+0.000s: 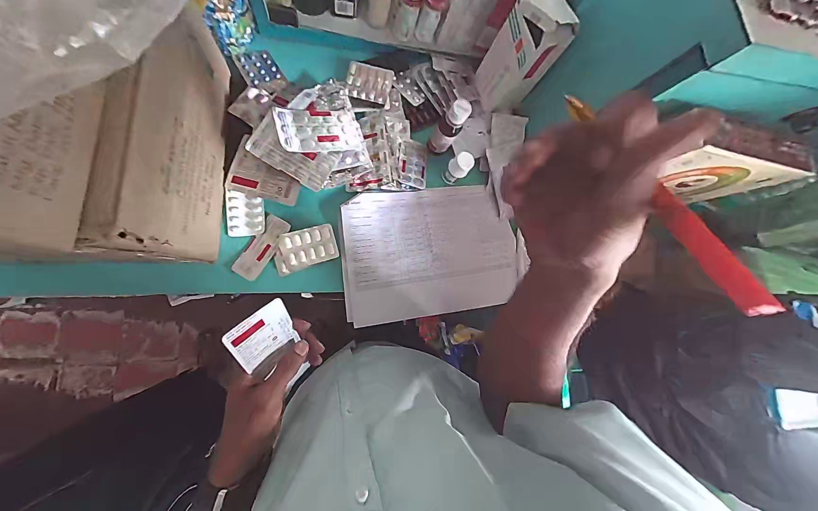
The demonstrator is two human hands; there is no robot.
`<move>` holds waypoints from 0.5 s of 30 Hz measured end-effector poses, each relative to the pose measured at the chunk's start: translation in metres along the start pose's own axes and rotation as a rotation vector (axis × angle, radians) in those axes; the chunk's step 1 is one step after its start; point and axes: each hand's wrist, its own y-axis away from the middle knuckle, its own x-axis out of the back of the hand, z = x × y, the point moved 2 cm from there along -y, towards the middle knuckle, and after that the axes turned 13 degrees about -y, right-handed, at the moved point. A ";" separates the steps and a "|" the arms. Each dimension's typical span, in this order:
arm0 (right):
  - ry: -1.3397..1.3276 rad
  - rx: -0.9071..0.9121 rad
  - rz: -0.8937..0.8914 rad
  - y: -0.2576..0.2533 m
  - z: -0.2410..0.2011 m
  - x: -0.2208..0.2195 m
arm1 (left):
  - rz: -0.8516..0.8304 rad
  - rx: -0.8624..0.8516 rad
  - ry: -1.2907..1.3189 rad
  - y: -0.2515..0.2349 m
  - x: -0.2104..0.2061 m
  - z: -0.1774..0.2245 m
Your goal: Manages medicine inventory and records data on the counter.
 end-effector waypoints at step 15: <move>0.064 -0.275 0.177 0.098 0.016 0.054 | -0.271 -0.077 -0.413 0.000 -0.014 -0.004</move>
